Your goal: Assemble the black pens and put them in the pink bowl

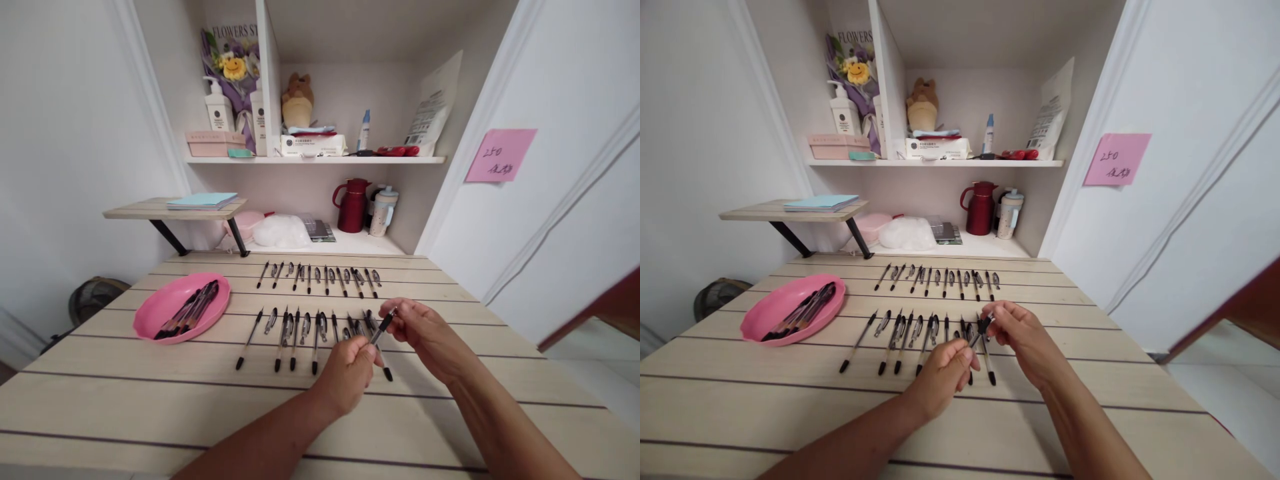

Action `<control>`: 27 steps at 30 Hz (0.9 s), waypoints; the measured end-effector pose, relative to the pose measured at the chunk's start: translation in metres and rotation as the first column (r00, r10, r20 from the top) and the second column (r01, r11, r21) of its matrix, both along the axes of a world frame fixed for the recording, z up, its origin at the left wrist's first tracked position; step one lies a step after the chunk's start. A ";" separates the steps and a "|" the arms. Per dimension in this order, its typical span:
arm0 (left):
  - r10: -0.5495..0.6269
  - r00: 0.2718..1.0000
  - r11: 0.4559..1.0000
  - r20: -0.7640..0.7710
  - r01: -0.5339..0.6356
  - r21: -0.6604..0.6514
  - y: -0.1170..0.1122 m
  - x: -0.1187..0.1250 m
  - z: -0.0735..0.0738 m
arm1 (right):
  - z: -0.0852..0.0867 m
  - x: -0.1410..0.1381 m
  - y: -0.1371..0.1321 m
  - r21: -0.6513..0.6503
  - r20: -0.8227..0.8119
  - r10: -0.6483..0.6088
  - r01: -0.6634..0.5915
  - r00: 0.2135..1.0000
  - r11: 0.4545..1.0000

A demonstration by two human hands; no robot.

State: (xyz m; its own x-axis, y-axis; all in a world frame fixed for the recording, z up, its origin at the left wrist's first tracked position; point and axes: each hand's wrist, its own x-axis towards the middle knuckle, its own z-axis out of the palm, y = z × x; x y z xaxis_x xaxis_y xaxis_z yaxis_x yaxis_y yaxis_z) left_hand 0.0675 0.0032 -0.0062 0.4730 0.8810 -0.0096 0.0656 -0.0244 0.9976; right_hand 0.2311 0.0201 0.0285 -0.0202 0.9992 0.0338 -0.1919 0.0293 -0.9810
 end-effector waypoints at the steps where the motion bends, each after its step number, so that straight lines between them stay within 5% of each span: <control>1: -0.002 1.000 1.000 0.004 0.002 0.001 0.000 0.000 -0.001 | 0.000 0.001 0.000 -0.003 -0.027 0.010 -0.011 1.000 1.000; 7: -0.007 1.000 1.000 0.011 0.007 0.018 0.002 0.000 -0.004 | -0.003 0.001 0.000 0.010 -0.041 -0.066 0.067 0.997 0.998; 12: 0.002 1.000 1.000 0.011 -0.002 0.024 0.004 0.000 -0.003 | -0.002 -0.002 -0.001 -0.002 -0.108 -0.004 0.004 0.994 1.000; 16: 0.001 1.000 1.000 -0.003 -0.001 0.017 0.003 0.000 -0.003 | -0.003 -0.003 0.000 0.024 -0.022 -0.080 0.081 0.997 0.996; 20: 0.009 1.000 1.000 0.000 -0.009 0.017 0.004 0.000 -0.004 | -0.005 0.000 0.001 0.011 -0.047 0.010 -0.009 0.999 1.000; 27: 0.004 1.000 0.999 -0.026 -0.003 0.036 0.004 -0.001 -0.002 | -0.009 0.001 0.000 0.022 -0.051 -0.007 0.008 0.999 1.000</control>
State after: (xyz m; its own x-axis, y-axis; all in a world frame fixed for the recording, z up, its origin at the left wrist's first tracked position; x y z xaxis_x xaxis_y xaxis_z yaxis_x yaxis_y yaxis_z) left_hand 0.0667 0.0073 -0.0086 0.4700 0.8826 0.0100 0.0914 -0.0599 0.9940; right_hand 0.2321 0.0200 0.0196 -0.0104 0.9984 0.0563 -0.2409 0.0522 -0.9691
